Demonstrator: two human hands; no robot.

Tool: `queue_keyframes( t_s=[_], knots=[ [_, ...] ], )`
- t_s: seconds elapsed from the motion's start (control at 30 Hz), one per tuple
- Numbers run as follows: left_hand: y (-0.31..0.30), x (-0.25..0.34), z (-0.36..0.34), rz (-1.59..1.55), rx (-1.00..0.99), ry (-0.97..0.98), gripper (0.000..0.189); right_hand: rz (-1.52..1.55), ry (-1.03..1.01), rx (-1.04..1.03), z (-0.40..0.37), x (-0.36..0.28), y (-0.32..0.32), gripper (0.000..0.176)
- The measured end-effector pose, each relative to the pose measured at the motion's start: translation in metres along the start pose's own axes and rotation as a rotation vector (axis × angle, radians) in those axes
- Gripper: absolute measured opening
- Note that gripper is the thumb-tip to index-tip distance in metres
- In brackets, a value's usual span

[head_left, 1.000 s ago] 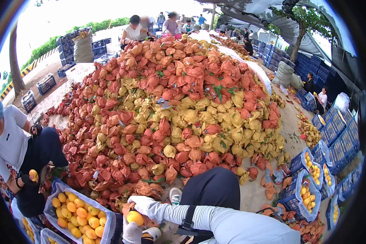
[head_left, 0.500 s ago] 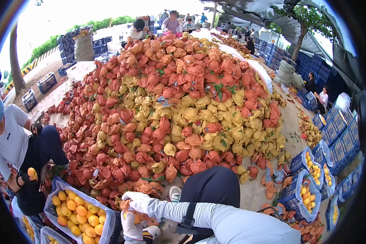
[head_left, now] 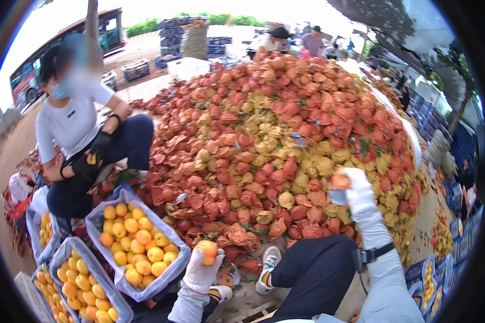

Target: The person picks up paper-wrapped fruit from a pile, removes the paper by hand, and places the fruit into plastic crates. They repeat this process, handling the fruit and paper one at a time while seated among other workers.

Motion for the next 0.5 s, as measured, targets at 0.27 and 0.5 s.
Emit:
queue_keyframes(
  t_s=[0.27,0.5],
  knots=[
    [0.030,0.058,-0.020,-0.054,-0.168,0.048,0.058,-0.957,0.607,-0.907,-0.197,0.243,-0.105,0.048],
    [0.110,0.138,-0.088,1.202,0.296,0.921,0.081,-0.553,0.429,-0.649,-0.099,0.171,-0.020,0.050]
  ],
)
Point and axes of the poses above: each hand's wrist, its own z-axis towards the middle knuckle, its own y-axis out of the palm, x = y × z, the point moved 10 cm from there along z, towards the middle knuckle, and after that the axes turned 10 degrees about -y, right-handed, at the moved point
